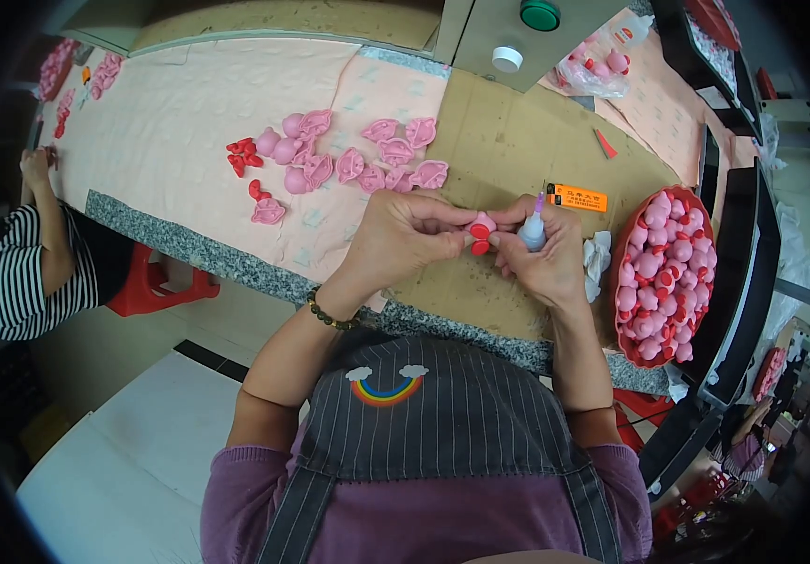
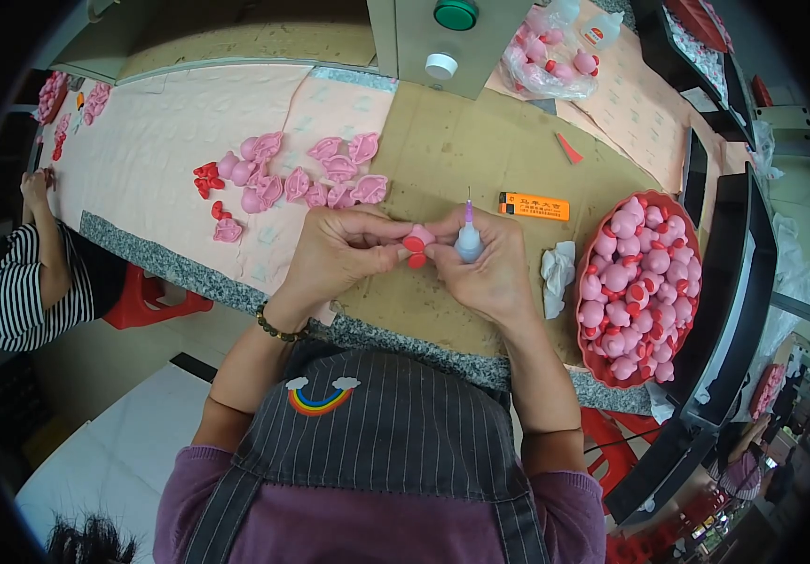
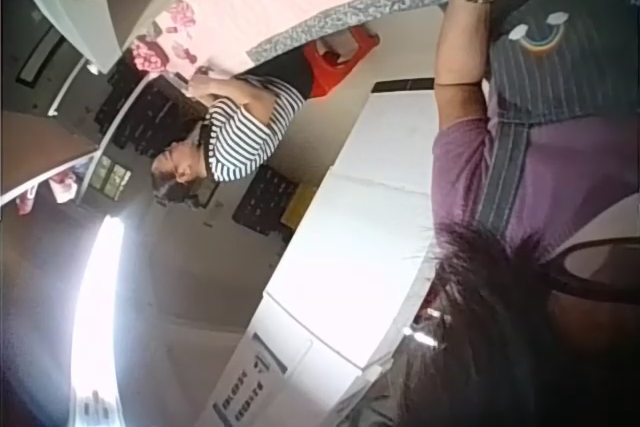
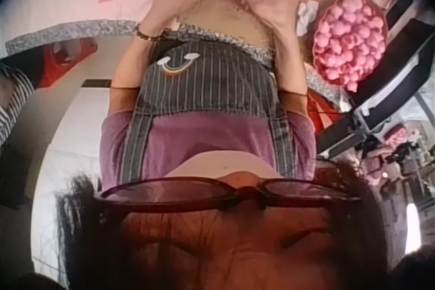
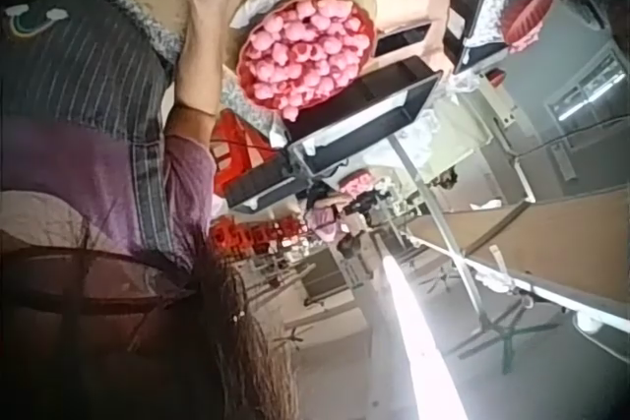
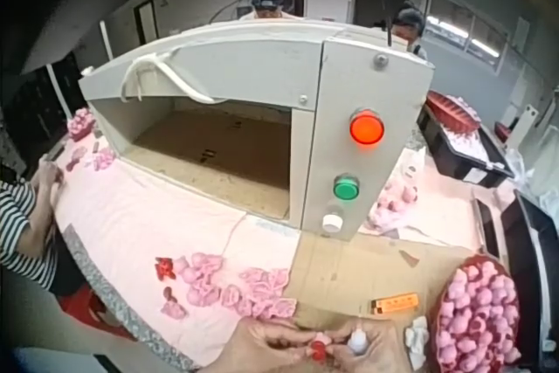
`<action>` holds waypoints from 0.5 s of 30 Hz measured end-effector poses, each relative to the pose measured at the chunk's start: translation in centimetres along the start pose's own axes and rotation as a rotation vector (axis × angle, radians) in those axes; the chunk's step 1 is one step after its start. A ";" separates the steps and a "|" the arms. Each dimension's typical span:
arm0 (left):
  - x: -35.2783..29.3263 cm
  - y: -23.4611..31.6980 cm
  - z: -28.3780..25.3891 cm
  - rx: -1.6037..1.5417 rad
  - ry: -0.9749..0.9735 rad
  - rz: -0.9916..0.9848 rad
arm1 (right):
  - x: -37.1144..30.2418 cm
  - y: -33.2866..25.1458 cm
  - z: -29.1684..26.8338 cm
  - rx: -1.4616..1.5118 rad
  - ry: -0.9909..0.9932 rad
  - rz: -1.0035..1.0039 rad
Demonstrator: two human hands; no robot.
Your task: Applying glue to small pink toy components and assembling them at a factory workbench.
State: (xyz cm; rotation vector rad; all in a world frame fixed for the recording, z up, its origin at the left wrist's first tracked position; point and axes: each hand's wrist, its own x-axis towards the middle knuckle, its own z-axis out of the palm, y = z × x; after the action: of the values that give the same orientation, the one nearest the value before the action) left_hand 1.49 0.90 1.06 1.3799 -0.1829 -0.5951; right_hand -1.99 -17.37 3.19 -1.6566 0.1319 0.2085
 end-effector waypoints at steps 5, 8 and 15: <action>0.1 -0.3 -0.2 -0.008 -0.015 0.005 | 0.2 0.0 -0.1 -0.011 -0.007 -0.006; 0.1 -0.5 0.1 -0.092 -0.023 0.030 | 0.1 0.0 -0.1 0.009 -0.007 -0.021; 0.4 -0.6 0.6 -0.375 -0.025 0.254 | 0.7 0.8 0.5 0.279 -0.075 -0.200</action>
State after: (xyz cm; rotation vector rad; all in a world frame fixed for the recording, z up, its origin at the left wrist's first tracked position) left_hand 1.33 0.15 0.52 0.9682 -0.2484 -0.4092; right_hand -1.48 -16.88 2.21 -1.3721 -0.0600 0.0950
